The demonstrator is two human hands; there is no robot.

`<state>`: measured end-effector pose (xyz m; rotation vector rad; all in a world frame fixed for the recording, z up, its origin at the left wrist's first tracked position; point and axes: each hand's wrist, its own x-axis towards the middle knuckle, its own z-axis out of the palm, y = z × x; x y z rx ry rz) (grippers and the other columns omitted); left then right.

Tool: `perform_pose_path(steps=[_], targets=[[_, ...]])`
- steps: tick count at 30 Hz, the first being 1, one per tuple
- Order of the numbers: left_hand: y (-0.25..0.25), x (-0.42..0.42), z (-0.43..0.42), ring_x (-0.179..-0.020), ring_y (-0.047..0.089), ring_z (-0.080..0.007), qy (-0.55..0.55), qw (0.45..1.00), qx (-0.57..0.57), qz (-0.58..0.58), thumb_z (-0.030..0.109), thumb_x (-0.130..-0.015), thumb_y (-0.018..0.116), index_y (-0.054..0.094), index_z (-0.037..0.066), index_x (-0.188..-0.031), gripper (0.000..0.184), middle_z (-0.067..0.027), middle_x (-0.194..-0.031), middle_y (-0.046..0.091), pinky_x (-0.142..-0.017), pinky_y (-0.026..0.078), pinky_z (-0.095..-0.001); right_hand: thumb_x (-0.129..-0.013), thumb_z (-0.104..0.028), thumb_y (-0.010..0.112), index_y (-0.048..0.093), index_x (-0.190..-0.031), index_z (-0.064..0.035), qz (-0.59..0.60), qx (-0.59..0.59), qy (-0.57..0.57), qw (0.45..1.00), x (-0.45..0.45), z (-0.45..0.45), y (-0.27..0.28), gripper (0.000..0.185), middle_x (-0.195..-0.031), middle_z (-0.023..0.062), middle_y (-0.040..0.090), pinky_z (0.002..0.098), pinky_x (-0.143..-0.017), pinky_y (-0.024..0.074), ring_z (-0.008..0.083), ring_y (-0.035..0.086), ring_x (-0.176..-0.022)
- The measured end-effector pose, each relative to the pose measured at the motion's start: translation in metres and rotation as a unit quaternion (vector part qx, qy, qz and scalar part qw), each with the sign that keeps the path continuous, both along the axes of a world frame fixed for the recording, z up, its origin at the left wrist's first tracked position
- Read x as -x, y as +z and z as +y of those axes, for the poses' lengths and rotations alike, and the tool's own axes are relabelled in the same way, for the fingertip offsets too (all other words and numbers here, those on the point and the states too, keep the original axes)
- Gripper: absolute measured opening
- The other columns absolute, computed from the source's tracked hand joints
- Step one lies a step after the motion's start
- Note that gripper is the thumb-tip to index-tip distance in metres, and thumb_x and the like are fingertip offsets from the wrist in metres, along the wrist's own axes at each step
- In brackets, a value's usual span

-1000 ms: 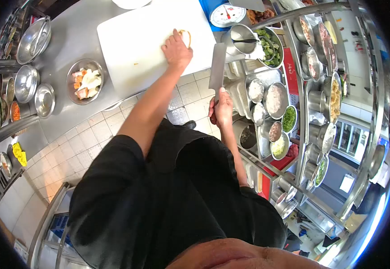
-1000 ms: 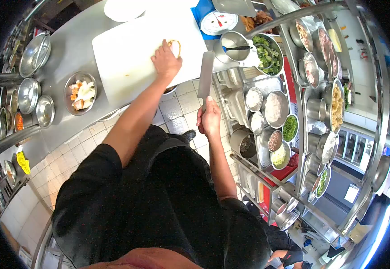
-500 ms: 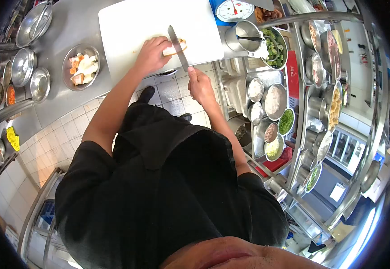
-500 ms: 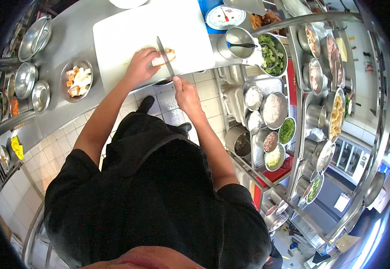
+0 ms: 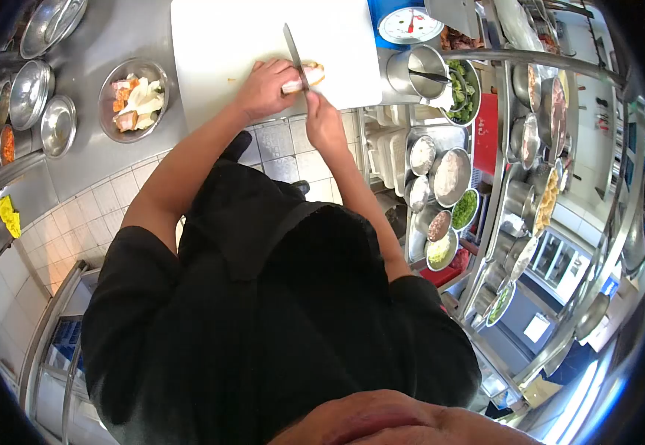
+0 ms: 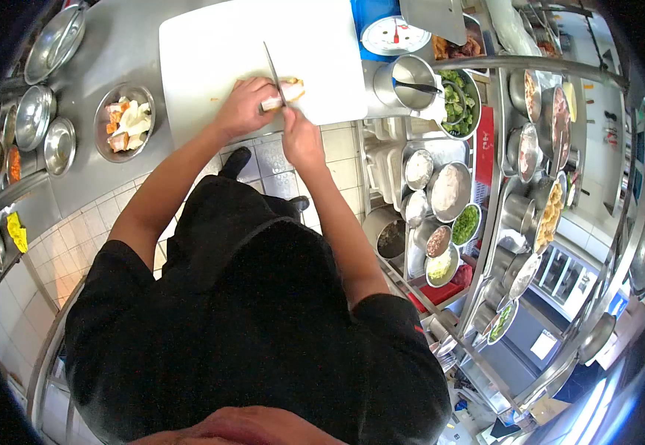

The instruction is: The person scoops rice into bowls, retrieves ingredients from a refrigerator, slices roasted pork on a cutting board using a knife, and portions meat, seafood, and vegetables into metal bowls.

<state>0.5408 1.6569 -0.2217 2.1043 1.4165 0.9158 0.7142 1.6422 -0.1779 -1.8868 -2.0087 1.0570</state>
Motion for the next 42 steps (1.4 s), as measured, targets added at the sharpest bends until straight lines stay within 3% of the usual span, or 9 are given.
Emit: perform_pose_path(steps=[6,14,20,22,25,26,29,35,42], targets=[[-0.008,0.012,-0.013,-0.101,0.052,-0.0282,0.019,0.992,-0.061,-0.109,0.009,-0.068,0.068,0.06,0.007,-0.098,0.031,-0.0079,-0.104,0.057,-0.089,0.042,-0.0395,-0.099,-0.038,0.037,0.061,-0.109,0.0004,0.071,0.052,-0.061,0.994,0.001,0.004,0.026,0.046,-0.094,0.0301,0.062,0.049,-0.083,0.0456,0.0483,0.057,-0.095],[-0.001,0.011,-0.006,-0.099,0.053,-0.0304,-0.02,0.995,-0.081,-0.059,0.005,-0.068,0.067,0.059,0.005,-0.089,0.022,-0.0104,-0.101,0.058,-0.089,0.043,-0.0399,-0.1,-0.036,0.037,0.06,-0.11,0.0005,0.031,0.046,-0.041,0.998,-0.017,-0.055,0.043,0.045,-0.092,0.0309,0.062,0.0518,-0.079,0.0457,0.0496,0.057,-0.091],[-0.008,0.008,-0.01,-0.099,0.054,-0.0306,-0.001,0.996,-0.066,-0.063,0.007,-0.068,0.069,0.059,0.005,-0.086,0.02,-0.0109,-0.1,0.059,-0.088,0.043,-0.0394,-0.1,-0.038,0.035,0.06,-0.108,0.0007,0.053,-0.011,-0.001,0.999,0.01,-0.011,-0.002,0.047,-0.093,0.0311,0.061,0.0523,-0.081,0.0447,0.0495,0.057,-0.093],[-0.003,0.009,-0.007,-0.101,0.054,-0.0312,0.017,0.997,-0.067,-0.046,0.008,-0.068,0.071,0.059,0.005,-0.087,0.023,-0.0114,-0.1,0.059,-0.088,0.044,-0.0394,-0.099,-0.039,0.035,0.06,-0.11,0.0017,0.08,0.041,-0.024,0.996,0.009,-0.004,0.008,0.049,-0.097,0.0314,0.061,0.0506,-0.085,0.0439,0.0484,0.056,-0.097],[-0.002,0.008,-0.006,-0.101,0.054,-0.0319,0.041,0.995,-0.058,-0.071,0.009,-0.068,0.073,0.058,0.005,-0.09,0.027,-0.0116,-0.101,0.058,-0.089,0.044,-0.0391,-0.097,-0.046,0.039,0.061,-0.103,0.002,0.105,0.032,-0.061,0.992,-0.007,0.0,0.008,0.054,-0.055,0.0066,0.05,0.0321,-0.043,0.0437,0.0153,0.05,-0.044],[-0.007,0.008,-0.005,-0.105,0.052,-0.032,0.047,0.996,-0.045,-0.067,0.01,-0.068,0.074,0.058,0.006,-0.096,0.033,-0.0114,-0.107,0.056,-0.091,0.042,-0.0412,-0.098,-0.047,0.038,0.061,-0.101,0.0026,0.107,0.034,-0.074,0.991,-0.017,-0.004,0.013,0.055,-0.054,0.0062,0.049,0.0321,-0.044,0.0437,0.0154,0.049,-0.043],[0.011,-0.001,-0.006,-0.107,0.05,-0.0311,0.071,0.992,-0.075,-0.077,0.015,-0.067,0.074,0.058,0.007,-0.1,0.037,-0.0096,-0.111,0.054,-0.092,0.039,-0.0405,-0.098,-0.046,0.035,0.059,-0.115,0.0044,0.076,0.083,-0.103,0.988,-0.036,-0.009,0.044,0.059,-0.109,0.0307,0.06,0.0429,-0.094,0.0418,0.0444,0.054,-0.11],[-0.003,-0.015,0.018,-0.109,0.049,-0.0301,0.036,0.997,-0.068,-0.003,0.018,-0.071,0.071,0.058,0.007,-0.102,0.035,-0.0102,-0.112,0.053,-0.091,0.039,-0.0408,-0.099,-0.044,0.037,0.06,-0.115,0.0031,0.031,0.107,-0.103,0.988,-0.051,-0.015,0.038,0.055,-0.104,0.0327,0.06,0.0465,-0.091,0.0429,0.0478,0.054,-0.106],[-0.006,-0.02,0.023,-0.102,0.053,-0.0274,0.03,0.997,-0.069,-0.027,0.012,-0.069,0.066,0.059,0.007,-0.095,0.027,-0.0086,-0.106,0.055,-0.087,0.04,-0.0399,-0.099,-0.041,0.037,0.06,-0.114,0.0016,0.012,0.043,-0.057,0.997,-0.048,-0.02,0.046,0.051,-0.1,0.0333,0.06,0.0487,-0.089,0.0435,0.048,0.055,-0.103]])
